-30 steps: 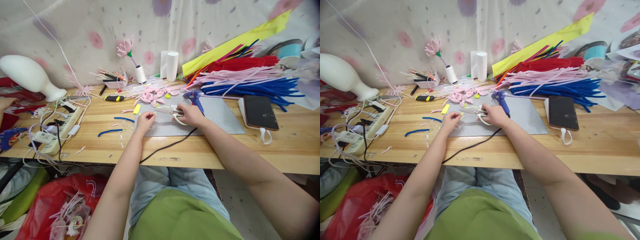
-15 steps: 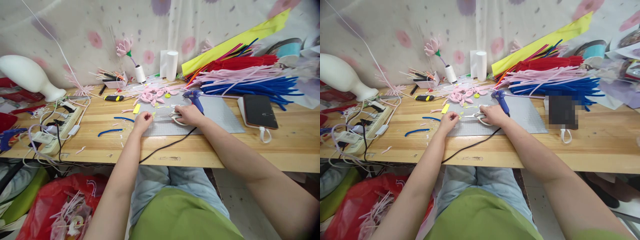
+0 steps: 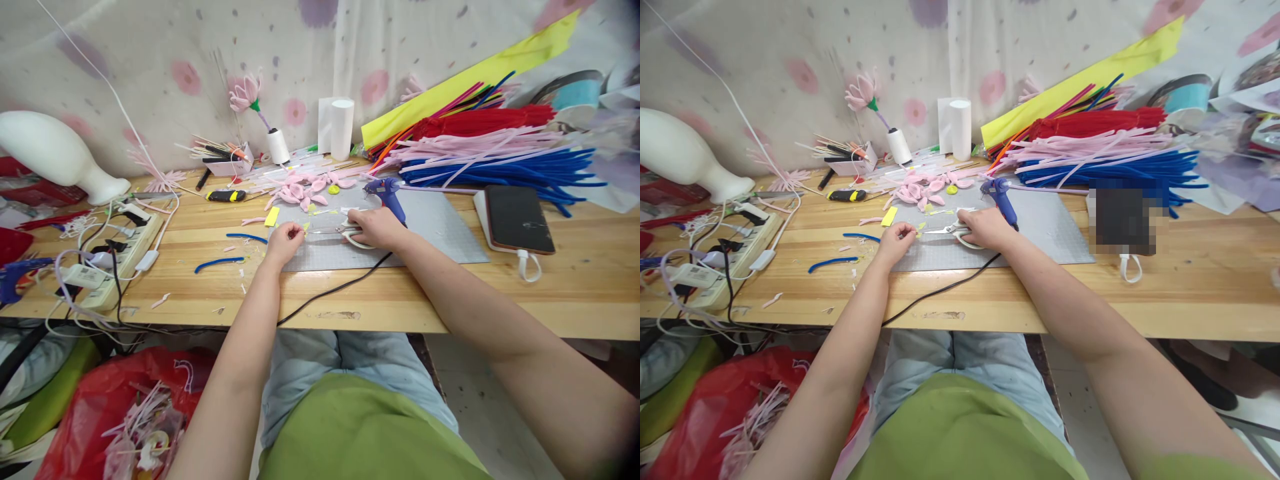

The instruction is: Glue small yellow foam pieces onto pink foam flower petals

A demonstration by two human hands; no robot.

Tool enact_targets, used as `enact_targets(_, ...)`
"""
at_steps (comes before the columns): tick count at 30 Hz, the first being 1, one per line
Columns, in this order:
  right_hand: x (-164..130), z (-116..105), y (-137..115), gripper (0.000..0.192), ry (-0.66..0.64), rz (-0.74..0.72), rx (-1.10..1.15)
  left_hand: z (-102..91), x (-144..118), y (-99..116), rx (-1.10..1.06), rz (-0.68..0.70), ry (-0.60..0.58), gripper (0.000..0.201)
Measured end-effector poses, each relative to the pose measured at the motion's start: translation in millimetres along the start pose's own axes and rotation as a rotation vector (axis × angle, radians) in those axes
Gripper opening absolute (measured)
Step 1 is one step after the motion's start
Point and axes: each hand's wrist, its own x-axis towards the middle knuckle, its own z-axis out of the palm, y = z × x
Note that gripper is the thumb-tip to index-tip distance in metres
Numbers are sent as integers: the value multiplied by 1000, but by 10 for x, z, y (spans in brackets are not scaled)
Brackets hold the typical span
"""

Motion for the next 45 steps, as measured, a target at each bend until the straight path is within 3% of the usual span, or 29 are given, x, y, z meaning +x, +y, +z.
enact_targets(14,13,34,26,45,8,9,-6,27,17,-59,-95,-59,-13,14)
enact_targets(45,20,52,31,44,-4,29,-5,29,9,-50,-37,23,17,8)
